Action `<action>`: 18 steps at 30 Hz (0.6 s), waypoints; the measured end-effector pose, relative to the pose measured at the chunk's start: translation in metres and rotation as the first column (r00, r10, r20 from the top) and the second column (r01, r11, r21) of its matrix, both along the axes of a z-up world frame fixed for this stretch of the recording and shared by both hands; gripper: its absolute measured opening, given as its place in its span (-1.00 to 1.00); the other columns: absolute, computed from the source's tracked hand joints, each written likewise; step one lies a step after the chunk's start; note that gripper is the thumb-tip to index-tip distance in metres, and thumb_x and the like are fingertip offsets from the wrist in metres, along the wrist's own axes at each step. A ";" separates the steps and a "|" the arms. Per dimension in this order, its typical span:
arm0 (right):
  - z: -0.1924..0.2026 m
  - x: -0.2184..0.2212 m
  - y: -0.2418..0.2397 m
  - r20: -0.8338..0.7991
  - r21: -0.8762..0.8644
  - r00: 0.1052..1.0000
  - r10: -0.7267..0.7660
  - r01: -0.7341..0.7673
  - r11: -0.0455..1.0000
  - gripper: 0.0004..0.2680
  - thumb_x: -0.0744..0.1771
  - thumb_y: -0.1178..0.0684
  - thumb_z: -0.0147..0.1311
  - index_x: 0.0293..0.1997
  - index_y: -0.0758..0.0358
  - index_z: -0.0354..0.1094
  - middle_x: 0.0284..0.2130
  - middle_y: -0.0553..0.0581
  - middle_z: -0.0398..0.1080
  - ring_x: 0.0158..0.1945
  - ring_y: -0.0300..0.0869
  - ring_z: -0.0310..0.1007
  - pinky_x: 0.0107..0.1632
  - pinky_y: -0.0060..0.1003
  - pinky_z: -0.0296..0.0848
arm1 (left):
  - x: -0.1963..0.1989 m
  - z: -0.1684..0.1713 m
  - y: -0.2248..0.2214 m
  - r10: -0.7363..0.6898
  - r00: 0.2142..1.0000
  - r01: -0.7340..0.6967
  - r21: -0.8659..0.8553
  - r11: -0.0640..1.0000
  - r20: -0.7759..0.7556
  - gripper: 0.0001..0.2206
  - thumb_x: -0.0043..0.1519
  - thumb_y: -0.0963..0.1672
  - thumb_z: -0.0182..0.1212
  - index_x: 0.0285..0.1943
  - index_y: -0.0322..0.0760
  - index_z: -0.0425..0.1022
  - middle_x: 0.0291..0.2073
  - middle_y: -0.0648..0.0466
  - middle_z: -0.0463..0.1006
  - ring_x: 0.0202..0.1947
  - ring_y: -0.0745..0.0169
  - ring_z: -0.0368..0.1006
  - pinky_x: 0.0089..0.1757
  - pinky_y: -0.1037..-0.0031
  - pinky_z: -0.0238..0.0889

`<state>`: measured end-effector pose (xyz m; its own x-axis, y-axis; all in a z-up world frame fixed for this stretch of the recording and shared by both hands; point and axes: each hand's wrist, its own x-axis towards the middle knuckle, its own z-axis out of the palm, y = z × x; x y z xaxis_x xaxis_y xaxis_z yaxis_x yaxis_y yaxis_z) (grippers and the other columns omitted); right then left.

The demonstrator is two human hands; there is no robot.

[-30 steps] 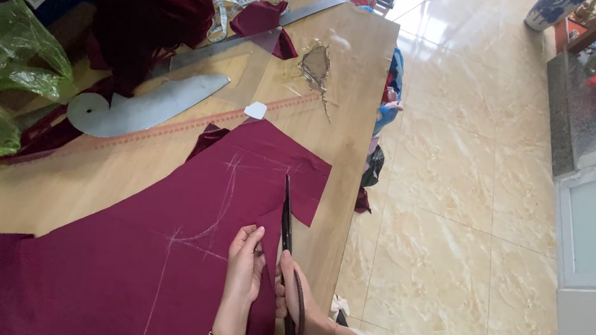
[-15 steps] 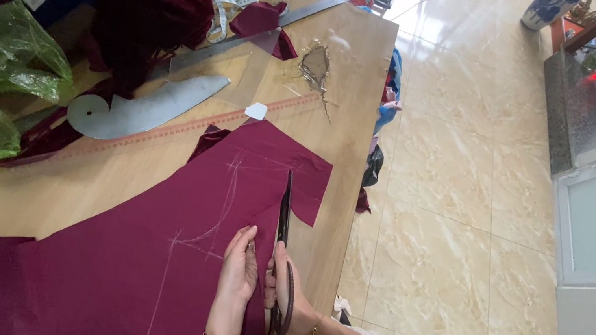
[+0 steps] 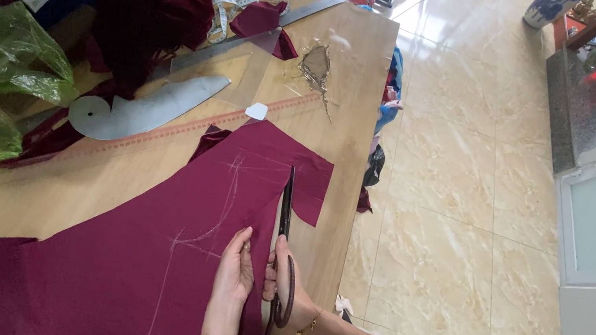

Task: Marking fabric with chalk and a ruler before cutting it with scissors

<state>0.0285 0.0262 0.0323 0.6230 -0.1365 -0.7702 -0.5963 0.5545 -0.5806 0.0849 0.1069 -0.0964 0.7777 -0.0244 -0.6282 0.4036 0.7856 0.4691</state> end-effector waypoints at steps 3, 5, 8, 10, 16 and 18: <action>0.001 0.005 -0.001 0.014 -0.065 1.000 0.024 -0.023 0.998 -0.60 0.33 -0.54 -0.19 -0.33 -0.02 0.03 -0.65 -0.15 -0.11 -0.68 -0.40 -0.22 -0.63 -0.48 -0.15 | -0.002 0.020 0.002 0.009 0.996 -0.013 -0.051 0.999 -0.086 -0.85 0.22 -0.26 0.32 -0.12 -0.17 0.51 -0.31 0.28 0.48 -0.35 0.62 0.37 -0.22 0.85 0.31; -0.002 0.005 0.000 0.033 -0.072 0.999 0.026 -0.023 0.997 -0.60 0.34 -0.53 -0.21 -0.34 -0.02 0.02 -0.65 -0.14 -0.10 -0.69 -0.39 -0.21 -0.63 -0.47 -0.13 | -0.003 0.020 0.001 0.010 0.996 -0.015 -0.053 0.998 -0.085 -0.85 0.21 -0.26 0.33 -0.13 -0.16 0.52 -0.34 0.29 0.48 -0.38 0.62 0.36 -0.25 0.85 0.30; 0.003 0.004 0.000 0.070 -0.056 0.997 0.026 -0.022 0.998 -0.61 0.35 -0.51 -0.21 -0.36 -0.02 0.01 -0.66 -0.14 -0.08 -0.70 -0.39 -0.20 -0.64 -0.47 -0.12 | -0.004 0.026 0.002 0.010 0.997 -0.015 -0.063 0.998 -0.080 -0.84 0.22 -0.26 0.32 -0.12 -0.16 0.51 -0.35 0.29 0.47 -0.41 0.61 0.35 -0.29 0.86 0.29; 0.004 0.003 0.000 0.087 -0.030 0.996 0.025 -0.022 0.999 -0.61 0.35 -0.51 -0.19 -0.38 -0.04 0.01 -0.68 -0.15 -0.08 -0.71 -0.41 -0.19 -0.65 -0.49 -0.12 | -0.004 0.017 0.001 0.010 0.997 -0.015 -0.071 0.997 -0.077 -0.84 0.23 -0.27 0.31 -0.11 -0.17 0.50 -0.34 0.27 0.46 -0.40 0.60 0.36 -0.30 0.86 0.29; 0.004 0.004 -0.002 0.096 -0.043 0.994 0.043 -0.039 0.998 -0.61 0.35 -0.52 -0.22 -0.37 -0.05 0.01 -0.68 -0.16 -0.09 -0.69 -0.41 -0.20 -0.63 -0.48 -0.15 | -0.005 0.025 0.000 0.009 0.998 -0.012 -0.055 0.998 -0.062 -0.85 0.22 -0.26 0.32 -0.13 -0.16 0.52 -0.38 0.26 0.49 -0.42 0.61 0.36 -0.33 0.86 0.28; 0.006 0.004 -0.002 0.110 -0.051 0.993 0.049 -0.044 0.998 -0.60 0.35 -0.52 -0.22 -0.39 -0.03 -0.01 -0.69 -0.14 -0.08 -0.72 -0.38 -0.17 -0.66 -0.47 -0.10 | -0.005 0.030 -0.002 0.061 0.995 -0.066 -0.071 0.995 -0.076 -0.82 0.19 -0.30 0.34 -0.15 -0.19 0.52 -0.36 0.23 0.51 -0.40 0.56 0.39 -0.25 0.80 0.33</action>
<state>0.0329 0.0239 0.0387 0.7112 -0.1403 -0.6889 -0.5509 0.4975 -0.6701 0.0795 0.1053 -0.0662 0.7310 -0.0247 -0.6820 0.3828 0.8422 0.3798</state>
